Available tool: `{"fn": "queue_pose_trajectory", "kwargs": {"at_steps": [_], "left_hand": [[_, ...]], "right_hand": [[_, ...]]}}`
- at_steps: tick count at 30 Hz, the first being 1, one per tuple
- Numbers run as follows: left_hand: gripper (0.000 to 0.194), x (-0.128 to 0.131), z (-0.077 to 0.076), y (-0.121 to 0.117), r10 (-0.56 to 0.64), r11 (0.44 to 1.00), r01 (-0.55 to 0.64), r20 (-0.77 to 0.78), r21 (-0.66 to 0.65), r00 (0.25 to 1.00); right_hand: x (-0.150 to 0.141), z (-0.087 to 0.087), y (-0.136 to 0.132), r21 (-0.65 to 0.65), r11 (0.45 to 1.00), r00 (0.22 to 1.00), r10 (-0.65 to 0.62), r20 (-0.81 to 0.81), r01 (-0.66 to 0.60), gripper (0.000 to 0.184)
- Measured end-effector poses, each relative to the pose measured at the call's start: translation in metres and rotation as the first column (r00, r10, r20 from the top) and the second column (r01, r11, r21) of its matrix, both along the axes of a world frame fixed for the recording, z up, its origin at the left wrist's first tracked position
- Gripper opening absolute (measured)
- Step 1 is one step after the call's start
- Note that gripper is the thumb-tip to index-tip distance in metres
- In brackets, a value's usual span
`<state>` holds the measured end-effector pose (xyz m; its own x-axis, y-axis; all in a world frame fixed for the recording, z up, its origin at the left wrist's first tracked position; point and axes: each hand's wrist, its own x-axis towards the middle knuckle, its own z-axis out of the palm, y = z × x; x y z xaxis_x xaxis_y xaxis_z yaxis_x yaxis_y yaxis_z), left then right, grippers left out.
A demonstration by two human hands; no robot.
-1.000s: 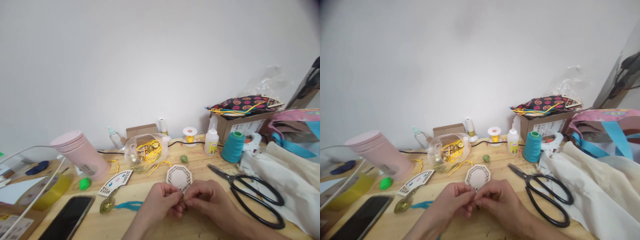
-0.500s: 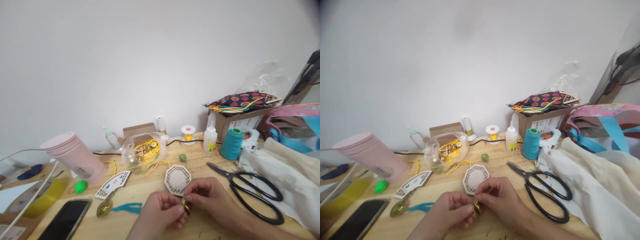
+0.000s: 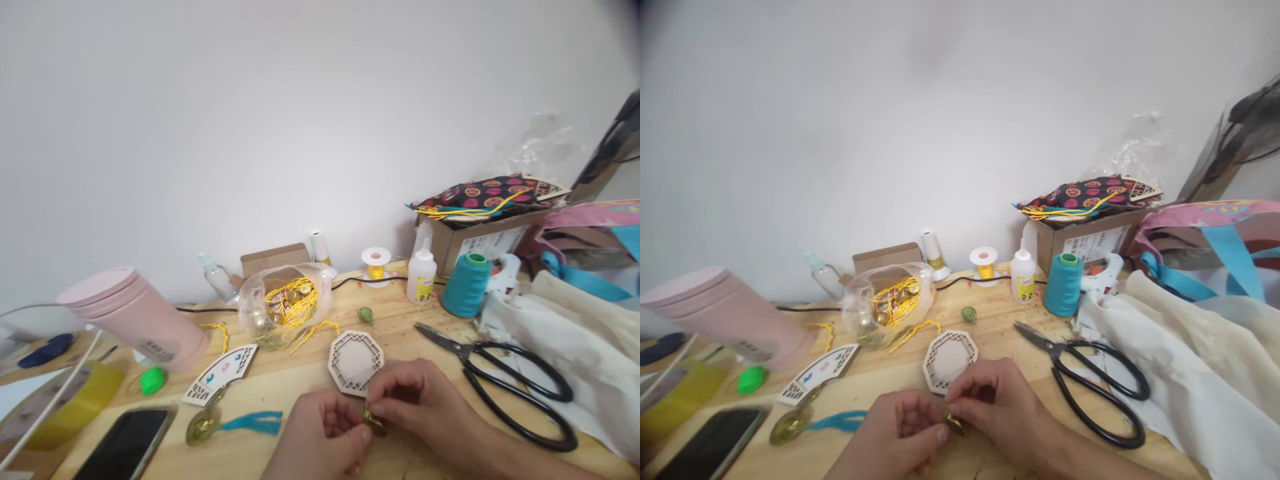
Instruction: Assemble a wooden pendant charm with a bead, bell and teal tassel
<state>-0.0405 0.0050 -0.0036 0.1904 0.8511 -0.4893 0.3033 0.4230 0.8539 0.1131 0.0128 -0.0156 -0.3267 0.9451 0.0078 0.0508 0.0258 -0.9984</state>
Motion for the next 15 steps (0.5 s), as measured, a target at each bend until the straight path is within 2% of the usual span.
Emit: {"fn": "queue_pose_trajectory", "kwargs": {"at_steps": [8, 12, 15], "left_hand": [[0.006, 0.0011, -0.003, -0.0038, -0.032, 0.999, 0.029, -0.128, -0.028, 0.991], [0.003, -0.001, -0.0048, -0.0045, -0.064, 0.997, 0.059, -0.138, -0.039, 0.988], [0.004, -0.0012, -0.003, -0.0028, -0.058, 0.998, 0.055, -0.092, -0.038, 0.994]], "right_hand": [[0.0018, -0.0034, -0.0036, 0.155, 0.987, 0.996, 0.013, 0.093, -0.027, 0.008], [0.0015, -0.0047, -0.0043, 0.333, 0.938, 0.983, 0.032, 0.181, -0.092, 0.01], [0.0013, -0.0046, -0.0042, 0.4, 0.911, 0.977, 0.018, 0.214, -0.105, 0.01]]}}
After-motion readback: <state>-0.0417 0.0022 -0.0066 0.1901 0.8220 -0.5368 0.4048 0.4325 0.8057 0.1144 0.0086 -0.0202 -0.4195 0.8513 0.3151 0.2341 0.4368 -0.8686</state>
